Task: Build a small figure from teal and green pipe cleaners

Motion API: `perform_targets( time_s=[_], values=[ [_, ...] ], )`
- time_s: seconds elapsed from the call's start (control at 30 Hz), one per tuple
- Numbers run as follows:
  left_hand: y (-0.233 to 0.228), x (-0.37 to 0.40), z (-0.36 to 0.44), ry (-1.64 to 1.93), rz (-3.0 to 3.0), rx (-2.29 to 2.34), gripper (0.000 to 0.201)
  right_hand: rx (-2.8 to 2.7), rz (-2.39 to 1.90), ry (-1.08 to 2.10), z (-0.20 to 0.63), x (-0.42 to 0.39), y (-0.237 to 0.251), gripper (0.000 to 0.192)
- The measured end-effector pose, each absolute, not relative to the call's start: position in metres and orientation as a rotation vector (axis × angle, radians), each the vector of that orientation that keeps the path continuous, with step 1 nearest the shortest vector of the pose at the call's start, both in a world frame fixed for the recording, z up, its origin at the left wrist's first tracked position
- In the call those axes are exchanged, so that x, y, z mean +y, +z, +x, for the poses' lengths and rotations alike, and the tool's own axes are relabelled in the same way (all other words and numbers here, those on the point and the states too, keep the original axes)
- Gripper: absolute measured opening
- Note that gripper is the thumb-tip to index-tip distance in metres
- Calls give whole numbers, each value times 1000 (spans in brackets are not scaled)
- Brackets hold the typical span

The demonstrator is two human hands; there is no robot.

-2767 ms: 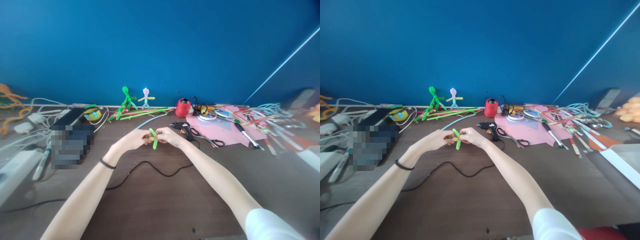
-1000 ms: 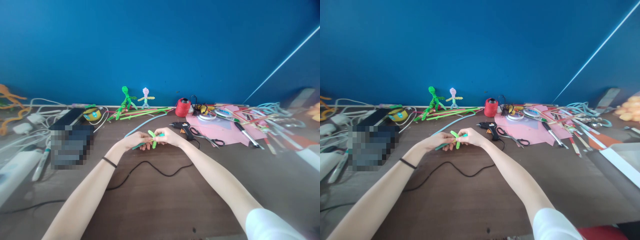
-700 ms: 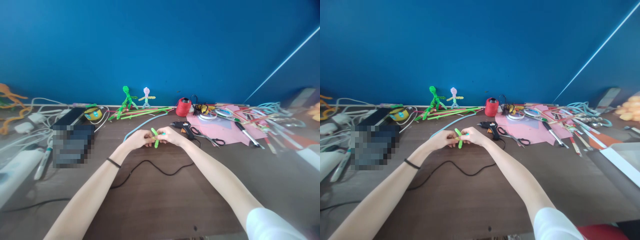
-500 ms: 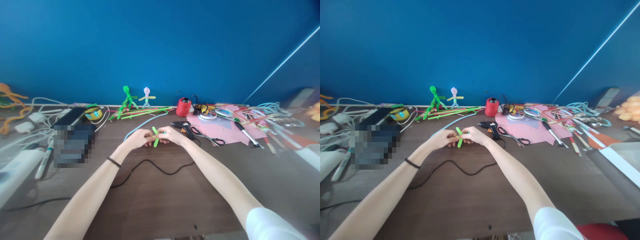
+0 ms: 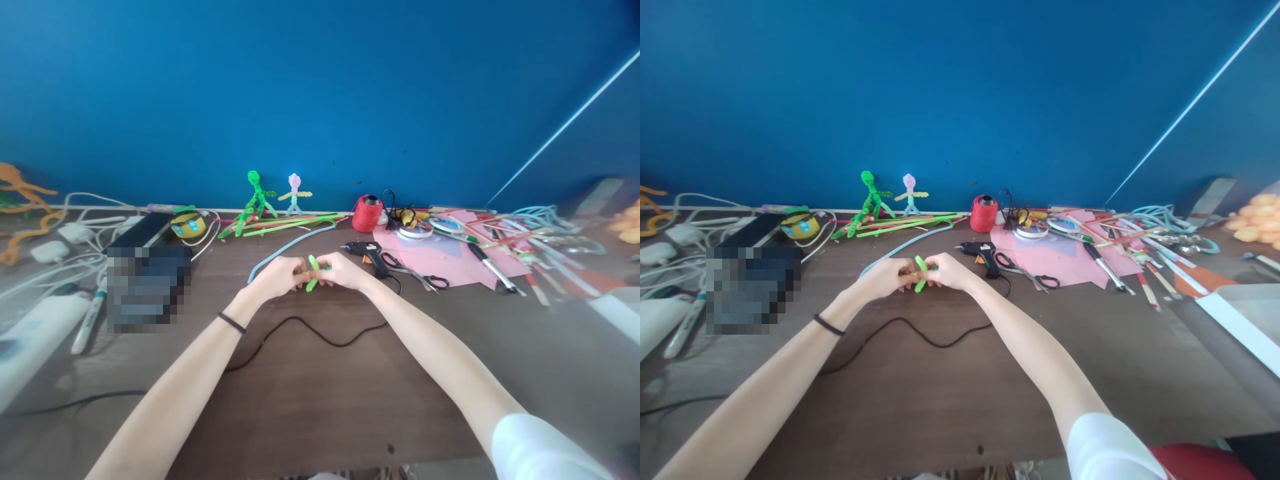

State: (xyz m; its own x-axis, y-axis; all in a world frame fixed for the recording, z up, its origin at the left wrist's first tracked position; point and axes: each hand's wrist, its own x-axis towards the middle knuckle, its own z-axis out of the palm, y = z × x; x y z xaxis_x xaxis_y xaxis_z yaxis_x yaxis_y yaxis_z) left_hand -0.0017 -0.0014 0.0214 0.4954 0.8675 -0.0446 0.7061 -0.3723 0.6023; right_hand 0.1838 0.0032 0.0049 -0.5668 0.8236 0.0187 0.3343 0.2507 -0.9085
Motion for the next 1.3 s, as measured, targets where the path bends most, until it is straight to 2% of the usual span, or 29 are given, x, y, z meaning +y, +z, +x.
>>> perform_targets(
  time_s=[0.3,0.9,1.0,1.17,1.3],
  values=[
    [25,-6,3,376,2546,1334,13,-1855,-1017,1460,181,6,-1,30],
    [18,-10,9,416,2704,1399,7,-1633,-1116,1475,174,-1,5,26],
    [16,-8,7,520,2538,1380,9,-1651,-1094,1490,177,2,1,27],
    [7,-1,7,697,1795,1225,26,-1454,-951,1593,185,10,-7,38],
    [-1,2,12,925,1368,1184,25,-1302,-889,1567,182,11,-10,44]
  ],
)
